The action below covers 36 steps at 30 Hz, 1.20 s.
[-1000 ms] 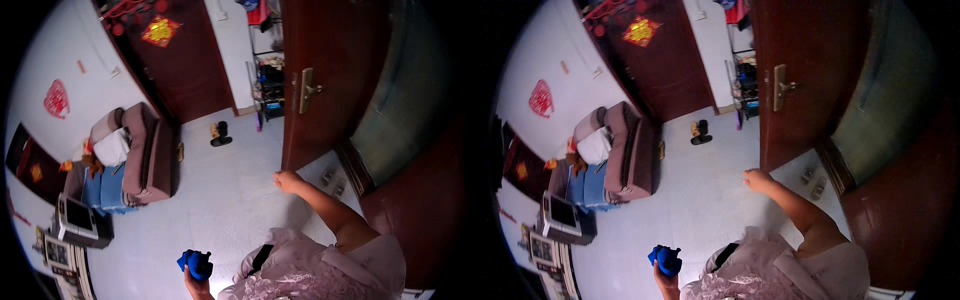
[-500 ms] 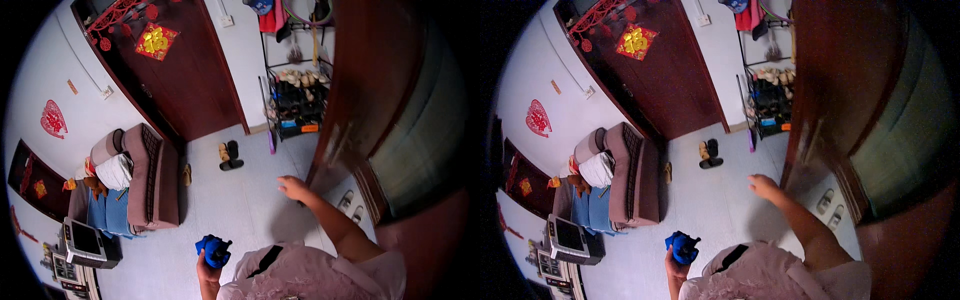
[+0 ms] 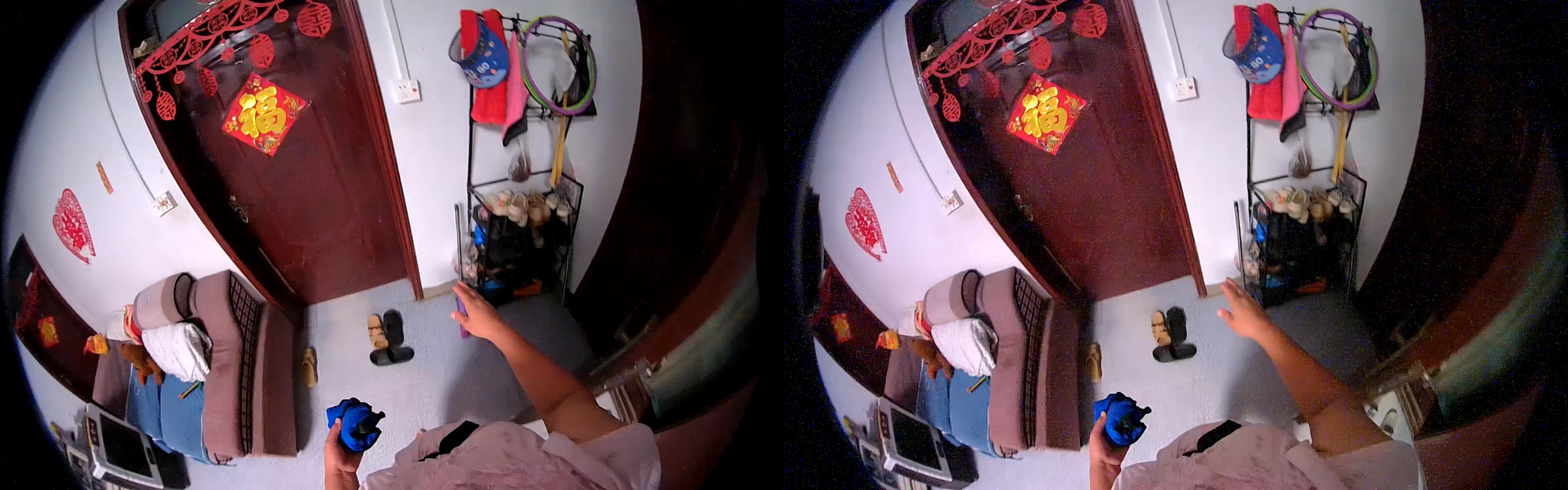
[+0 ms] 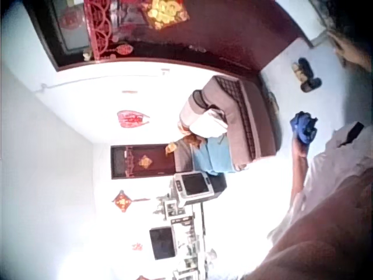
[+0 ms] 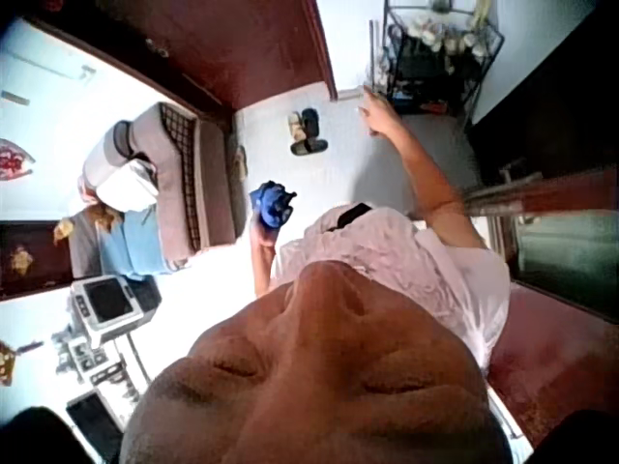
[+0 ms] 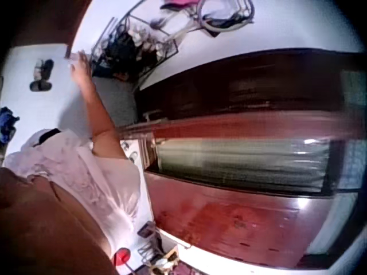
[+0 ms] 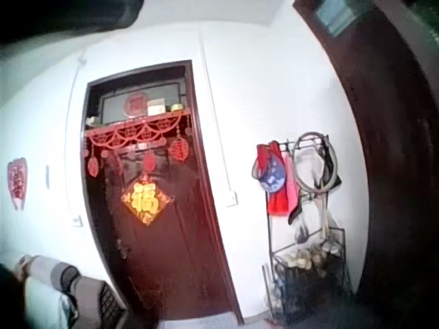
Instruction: The person wipes a black electronic console and a white router with a blue cloth.
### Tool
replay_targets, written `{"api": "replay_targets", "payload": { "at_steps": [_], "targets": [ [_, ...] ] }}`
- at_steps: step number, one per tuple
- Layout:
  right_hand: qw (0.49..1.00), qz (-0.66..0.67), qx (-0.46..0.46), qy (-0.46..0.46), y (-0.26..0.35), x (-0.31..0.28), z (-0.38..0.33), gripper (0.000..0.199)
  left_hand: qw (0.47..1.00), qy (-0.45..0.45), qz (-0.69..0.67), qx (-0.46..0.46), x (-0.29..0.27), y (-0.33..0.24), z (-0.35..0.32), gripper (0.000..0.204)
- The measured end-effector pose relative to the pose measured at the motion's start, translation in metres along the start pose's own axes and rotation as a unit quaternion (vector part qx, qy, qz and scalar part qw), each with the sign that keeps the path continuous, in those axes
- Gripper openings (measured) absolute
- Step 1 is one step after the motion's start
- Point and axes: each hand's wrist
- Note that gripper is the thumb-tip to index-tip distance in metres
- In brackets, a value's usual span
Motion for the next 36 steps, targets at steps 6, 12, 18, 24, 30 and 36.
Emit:
{"api": "replay_targets", "payload": {
  "at_steps": [6,12,18,24,30,36],
  "targets": [
    [0.997,-0.064,-0.022,-0.045,0.007,-0.032,0.142,0.077,1.0,0.014,0.012,0.014,0.006,-0.058,0.101,0.058],
    [0.969,-0.131,-0.124,-0.169,-0.005,-0.103,0.34,0.092,0.999,-0.037,0.019,0.027,-0.011,-0.076,0.143,0.059],
    [0.934,-0.226,-0.04,-0.275,0.025,-0.156,0.562,0.097,0.964,-0.222,-0.07,0.127,0.002,-0.076,0.125,0.051],
    [0.846,-0.217,-0.16,-0.46,-0.05,-0.217,0.686,0.095,0.934,-0.299,-0.072,0.182,0.004,-0.068,0.129,0.056],
    [0.941,-0.064,-0.156,-0.293,-0.078,0.02,0.567,0.067,0.889,-0.374,-0.131,0.23,-0.011,-0.056,0.091,0.058],
    [0.847,-0.06,-0.279,0.449,0.037,0.368,0.21,0.019,0.831,-0.422,-0.162,0.324,-0.028,-0.033,-0.022,0.052]
  ]
}}
Point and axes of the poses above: each hand's wrist, its own z-axis towards the middle knuckle, its own x-axis out of the palm, y = z × x, and after that the axes turned 8 degrees about z, right-handed
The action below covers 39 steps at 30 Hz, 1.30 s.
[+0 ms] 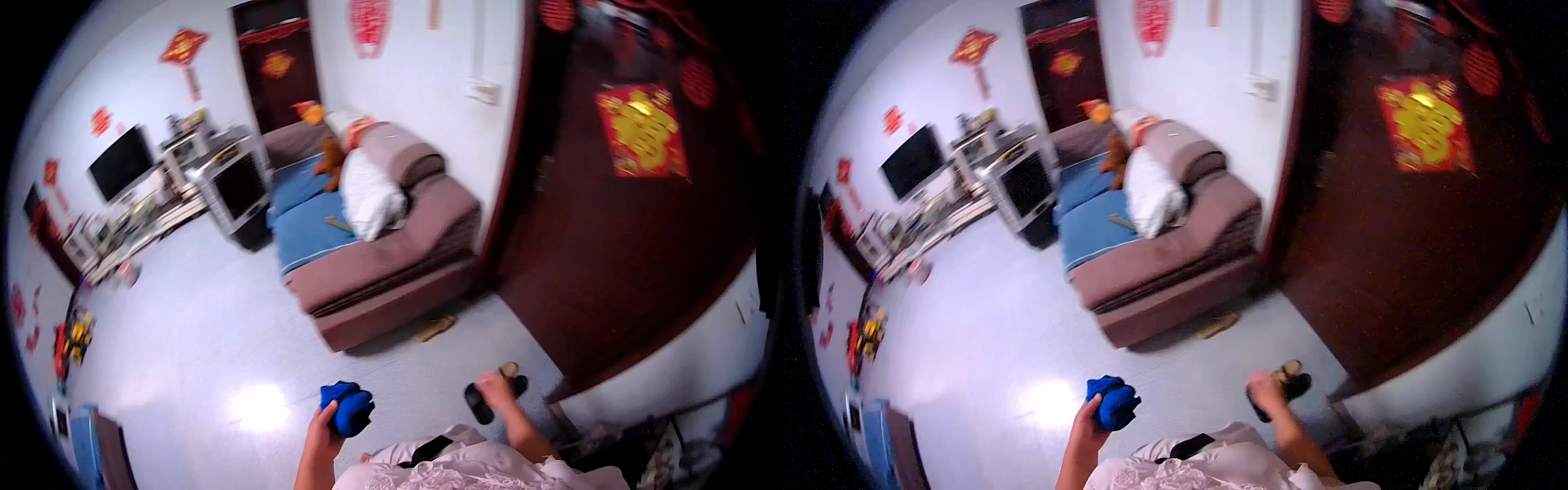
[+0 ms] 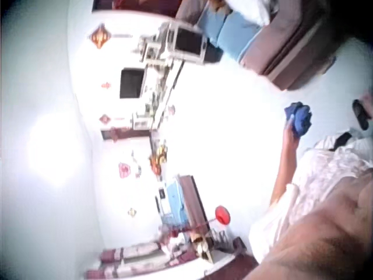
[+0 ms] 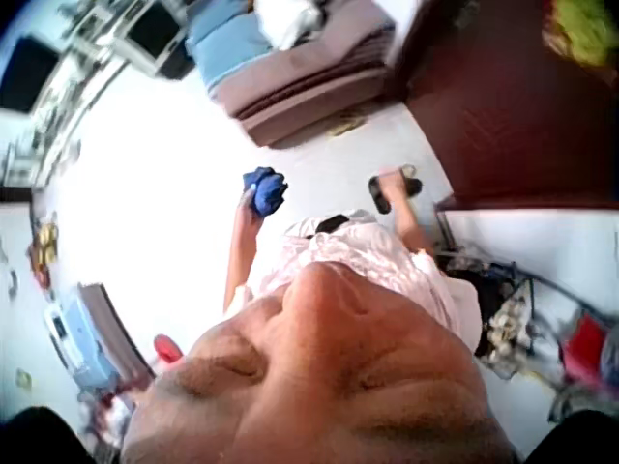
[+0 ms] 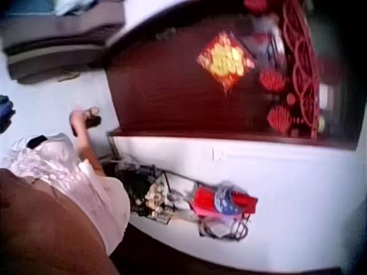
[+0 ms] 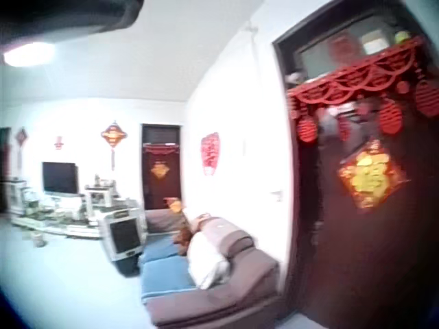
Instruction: The person wipes a black electronic console and a white router with a blue cloth.
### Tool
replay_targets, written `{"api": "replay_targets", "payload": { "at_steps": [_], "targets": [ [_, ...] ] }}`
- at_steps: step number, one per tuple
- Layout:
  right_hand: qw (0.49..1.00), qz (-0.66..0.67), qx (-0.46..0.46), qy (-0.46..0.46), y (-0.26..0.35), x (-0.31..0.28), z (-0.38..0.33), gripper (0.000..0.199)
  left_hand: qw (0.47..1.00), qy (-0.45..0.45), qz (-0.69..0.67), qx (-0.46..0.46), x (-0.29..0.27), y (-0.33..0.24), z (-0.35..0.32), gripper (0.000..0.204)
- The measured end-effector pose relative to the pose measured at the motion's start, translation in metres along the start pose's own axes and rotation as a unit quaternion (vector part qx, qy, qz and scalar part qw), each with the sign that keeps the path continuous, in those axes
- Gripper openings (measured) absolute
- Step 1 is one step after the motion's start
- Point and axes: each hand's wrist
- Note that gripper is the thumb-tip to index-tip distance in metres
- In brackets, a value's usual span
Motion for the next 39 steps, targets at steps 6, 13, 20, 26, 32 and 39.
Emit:
{"api": "replay_targets", "payload": {
  "at_steps": [6,13,20,26,32,39],
  "targets": [
    [0.737,0.503,-0.192,0.408,0.353,0.101,0.006,0.096,0.998,-0.028,0.056,0.013,-0.11,-0.065,-0.046,0.072],
    [0.777,0.463,-0.14,0.402,0.531,0.201,0.021,0.049,0.964,-0.182,0.139,0.135,-0.25,-0.134,-0.108,0.064],
    [0.685,0.477,-0.071,0.546,0.632,0.285,0.085,0.037,0.919,-0.341,0.109,0.162,-0.331,-0.185,-0.126,0.054],
    [0.633,0.423,-0.073,0.644,0.77,0.368,0.136,0.035,0.894,-0.402,0.032,0.195,-0.395,-0.257,-0.13,0.061],
    [0.578,0.379,-0.075,0.719,0.912,0.445,0.164,0.032,0.836,-0.496,0.091,0.216,-0.463,-0.323,-0.131,0.06],
    [0.541,0.34,-0.11,0.761,1.023,0.533,0.145,0.031,0.812,-0.537,0.011,0.229,-0.576,-0.363,-0.163,0.052]
  ]
}}
Point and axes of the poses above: each hand's wrist, its own z-axis towards the middle knuckle, its own x-axis out of the palm, y = z × x, and after that the axes turned 8 degrees about z, right-handed
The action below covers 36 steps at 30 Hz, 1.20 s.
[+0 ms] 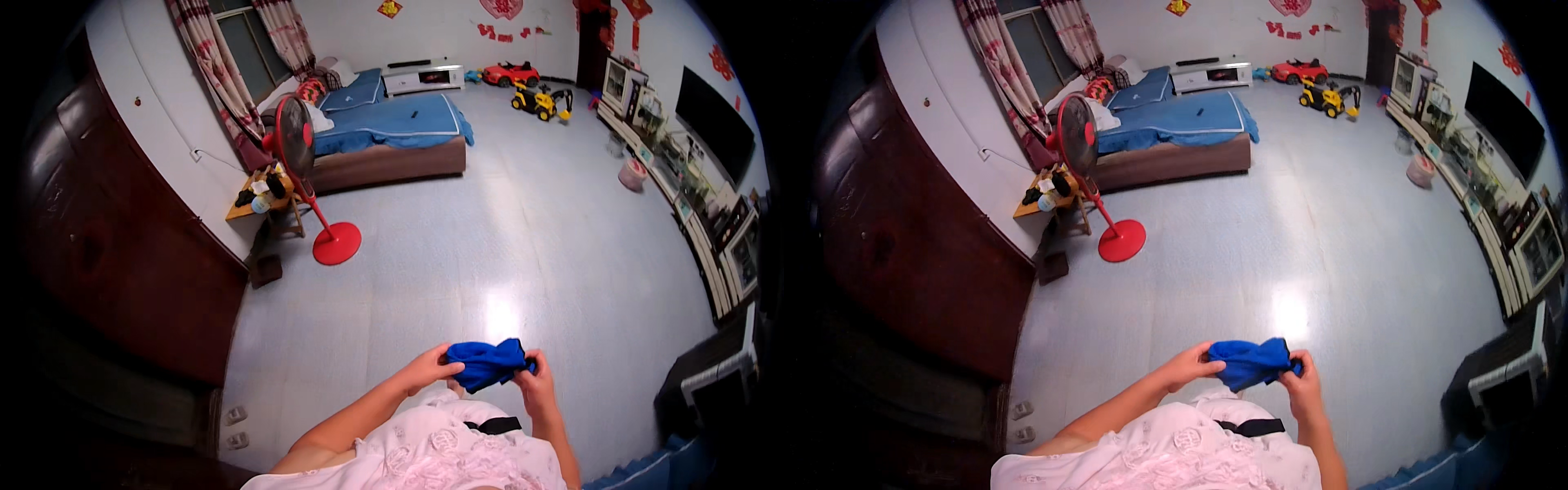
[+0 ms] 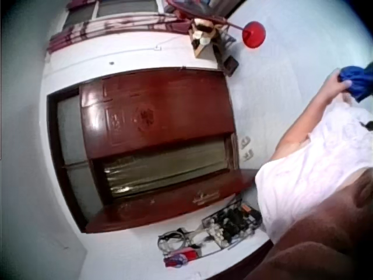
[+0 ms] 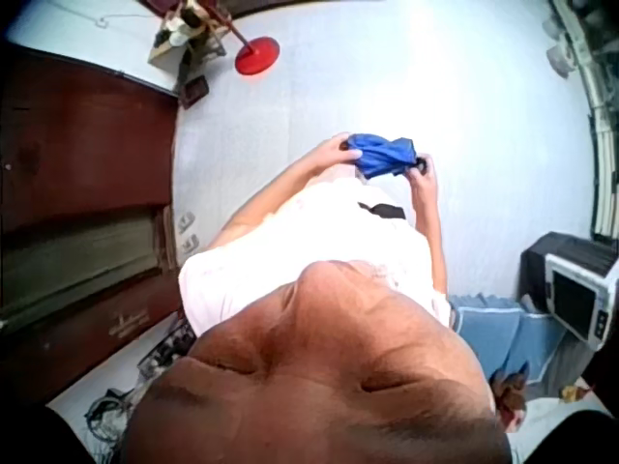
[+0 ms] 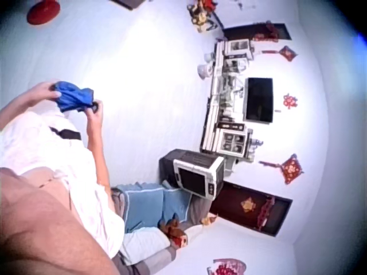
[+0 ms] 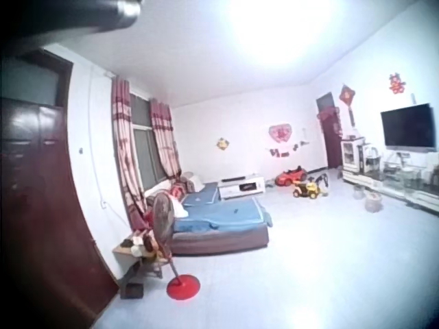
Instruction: The person wipes a black electronic console and a white router with a blue cloth.
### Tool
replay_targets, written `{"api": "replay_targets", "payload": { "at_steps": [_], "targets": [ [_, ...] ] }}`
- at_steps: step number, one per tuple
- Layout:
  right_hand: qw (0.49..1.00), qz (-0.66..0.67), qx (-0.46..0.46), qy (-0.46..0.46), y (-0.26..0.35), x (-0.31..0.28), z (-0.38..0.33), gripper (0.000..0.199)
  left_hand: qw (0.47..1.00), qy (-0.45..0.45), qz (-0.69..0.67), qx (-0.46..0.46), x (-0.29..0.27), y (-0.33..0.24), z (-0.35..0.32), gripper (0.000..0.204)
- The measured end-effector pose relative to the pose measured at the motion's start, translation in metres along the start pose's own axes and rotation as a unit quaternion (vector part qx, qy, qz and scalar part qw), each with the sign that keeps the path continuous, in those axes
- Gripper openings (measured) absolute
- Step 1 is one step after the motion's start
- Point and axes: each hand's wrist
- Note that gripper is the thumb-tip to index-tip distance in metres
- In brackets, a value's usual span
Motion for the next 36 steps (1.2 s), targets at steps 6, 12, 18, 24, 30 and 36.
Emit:
{"api": "replay_targets", "payload": {
  "at_steps": [6,12,18,24,30,36],
  "targets": [
    [0.997,-0.006,0.008,-0.074,0.031,-0.017,0.086,0.034,0.996,0.008,0.083,0.011,-0.021,-0.057,0.105,0.051],
    [0.994,-0.018,0.009,-0.109,0.053,-0.023,0.175,0.032,0.995,0.03,0.09,0.012,-0.044,-0.105,0.208,0.06],
    [0.984,0.067,-0.001,-0.165,0.099,-0.069,0.236,0.035,0.99,0.118,0.075,0.035,-0.034,-0.135,0.324,0.058],
    [0.99,-0.058,-0.031,-0.122,0.114,-0.117,0.356,0.034,0.992,0.02,0.12,-0.028,-0.071,-0.163,0.413,0.05],
    [0.992,0.113,-0.05,-0.041,0.228,-0.148,0.446,0.033,0.998,-0.01,0.034,-0.059,-0.043,-0.228,0.515,0.05],
    [0.994,0.054,-0.094,-0.002,0.322,-0.175,0.548,0.038,0.979,0.002,0.202,-0.031,-0.041,-0.266,0.664,0.065]
  ]
}}
Point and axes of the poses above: each hand's wrist, its own z-axis towards the middle knuckle, its own x-axis out of the palm, y = z × x, and after that the axes turned 8 degrees about z, right-handed
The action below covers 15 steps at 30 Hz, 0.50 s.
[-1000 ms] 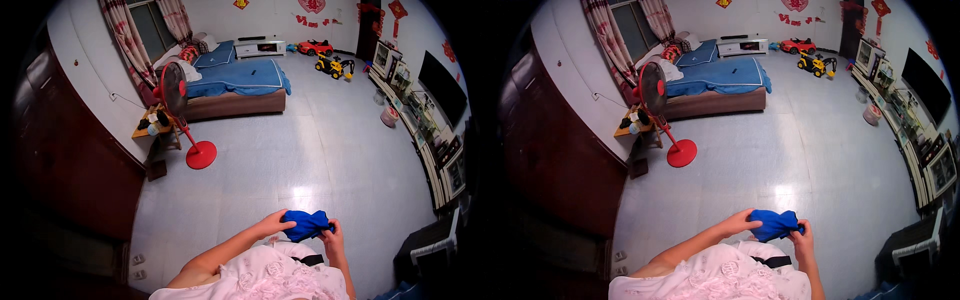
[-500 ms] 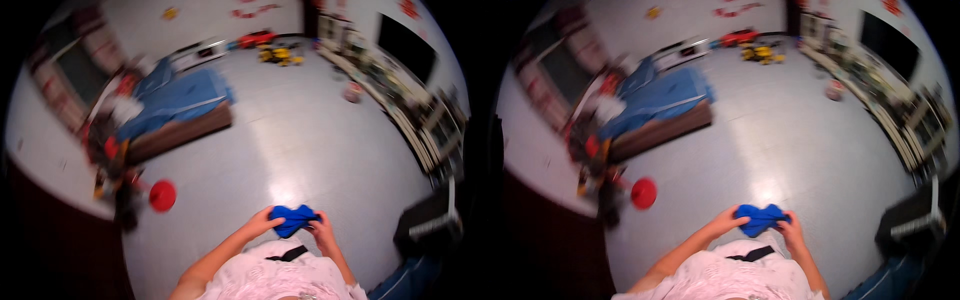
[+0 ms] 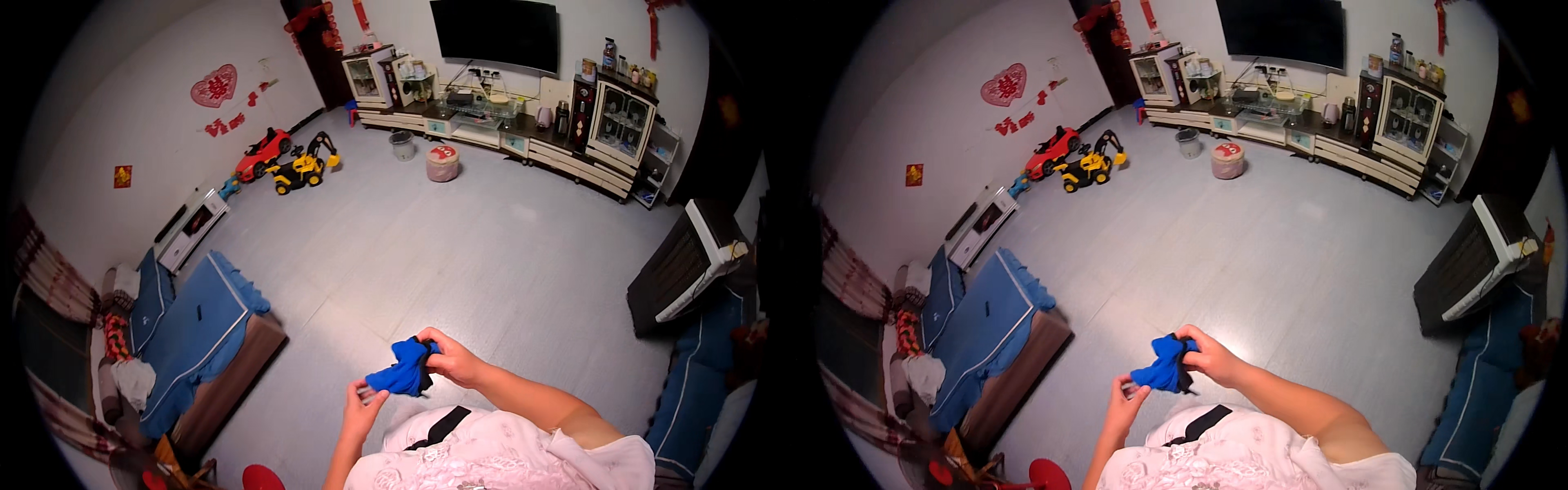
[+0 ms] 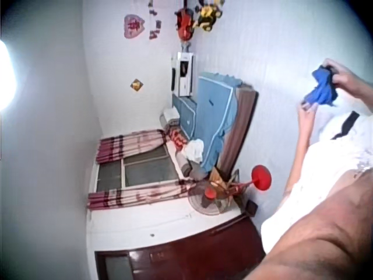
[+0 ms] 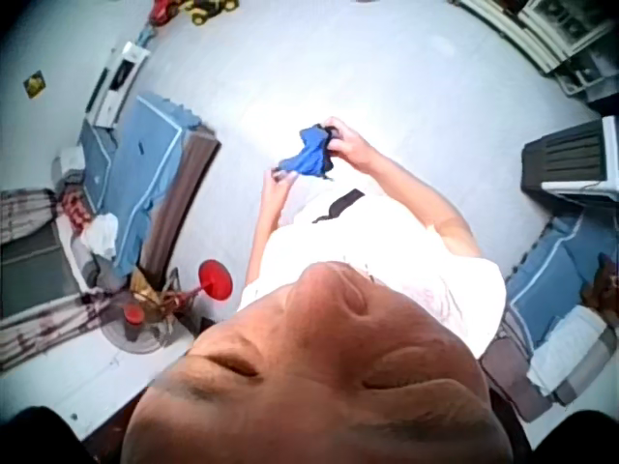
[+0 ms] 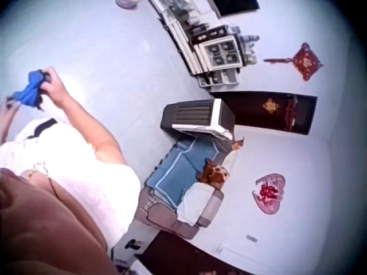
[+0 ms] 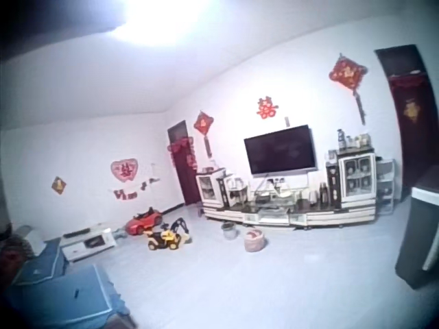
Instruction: The person wipes a black electronic console and a white router with a blue cloth.
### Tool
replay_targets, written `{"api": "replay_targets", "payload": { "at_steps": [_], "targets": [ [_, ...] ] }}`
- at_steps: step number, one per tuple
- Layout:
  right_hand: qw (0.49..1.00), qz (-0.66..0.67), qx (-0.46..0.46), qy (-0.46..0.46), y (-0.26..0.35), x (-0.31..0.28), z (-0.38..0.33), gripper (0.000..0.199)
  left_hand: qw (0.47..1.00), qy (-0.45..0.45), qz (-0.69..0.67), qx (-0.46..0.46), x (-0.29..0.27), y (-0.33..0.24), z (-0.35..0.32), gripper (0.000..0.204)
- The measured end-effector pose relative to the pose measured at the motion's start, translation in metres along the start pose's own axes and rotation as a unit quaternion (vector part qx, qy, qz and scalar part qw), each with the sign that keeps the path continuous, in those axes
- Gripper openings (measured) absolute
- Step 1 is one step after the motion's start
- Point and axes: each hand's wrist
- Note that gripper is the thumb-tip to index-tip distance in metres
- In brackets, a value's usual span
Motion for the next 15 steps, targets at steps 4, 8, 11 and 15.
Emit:
{"api": "replay_targets", "payload": {
  "at_steps": [4,8,11,15],
  "targets": [
    [0.988,-0.14,-0.04,0.058,0.051,-0.024,0.068,0.044,0.973,-0.013,0.03,0.227,0.014,-0.061,0.088,0.077],
    [0.995,0.096,-0.014,0.017,0.111,-0.053,0.135,0.051,0.931,0.218,0.069,0.283,0.029,-0.126,0.2,0.055],
    [0.973,0.215,-0.072,-0.044,0.133,-0.107,0.178,0.057,0.939,0.291,-0.125,0.133,0.055,-0.169,0.267,0.045],
    [0.984,0.033,0.072,-0.16,0.141,-0.163,0.197,0.053,0.934,0.276,-0.19,0.129,0.078,-0.231,0.341,0.034]
  ]
}}
Point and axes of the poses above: each hand's wrist, its own z-axis towards the middle knuckle, its own x-axis out of the palm, y = z × x, and after that the axes turned 8 degrees about z, right-handed
